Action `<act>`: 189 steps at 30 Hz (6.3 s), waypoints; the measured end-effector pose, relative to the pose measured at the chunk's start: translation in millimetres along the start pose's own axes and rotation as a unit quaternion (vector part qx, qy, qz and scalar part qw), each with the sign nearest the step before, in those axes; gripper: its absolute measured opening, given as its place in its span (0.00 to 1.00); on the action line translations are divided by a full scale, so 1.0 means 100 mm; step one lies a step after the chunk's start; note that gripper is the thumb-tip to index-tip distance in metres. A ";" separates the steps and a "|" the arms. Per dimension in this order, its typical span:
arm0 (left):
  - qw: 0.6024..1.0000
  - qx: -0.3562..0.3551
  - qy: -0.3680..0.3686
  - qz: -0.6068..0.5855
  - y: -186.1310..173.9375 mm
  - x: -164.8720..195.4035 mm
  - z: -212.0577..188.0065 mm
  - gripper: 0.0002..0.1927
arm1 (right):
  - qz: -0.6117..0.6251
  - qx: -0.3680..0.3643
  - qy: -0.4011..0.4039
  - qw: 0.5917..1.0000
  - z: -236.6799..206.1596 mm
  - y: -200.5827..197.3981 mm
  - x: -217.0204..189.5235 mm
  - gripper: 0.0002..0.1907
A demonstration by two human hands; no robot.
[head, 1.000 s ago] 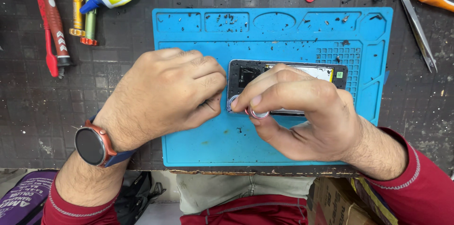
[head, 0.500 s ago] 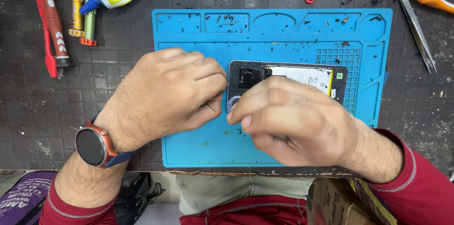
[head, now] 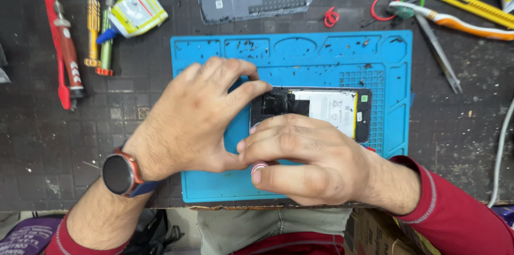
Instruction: The person unscrews screws on the back of a smartphone using a screwdriver, pries along the edge, and removes the back cover from the phone body. They then hold the exposed battery and internal frame while picking at the edge with a tool.
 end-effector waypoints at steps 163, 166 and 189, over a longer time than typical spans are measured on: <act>0.991 -0.011 0.113 0.068 -0.02 0.32 -0.10 0.10 | 0.102 0.168 0.147 0.969 -0.39 -0.27 0.36 0.24; 0.995 0.004 0.085 0.044 -0.11 0.17 -0.12 0.09 | 0.088 0.147 0.142 0.975 -0.35 -0.22 0.32 0.24; 0.997 -0.052 0.063 0.005 0.06 0.00 -0.12 0.07 | 0.057 0.057 0.107 0.991 -0.16 -0.02 0.22 0.23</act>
Point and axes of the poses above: each hand's wrist, its own z-axis towards the middle knuckle, its own y-axis out of the palm, x = y × z, the point moved 9 cm from there along z, towards the middle knuckle, and after that the axes turned 12 degrees about -x, right-handed, at the moved point
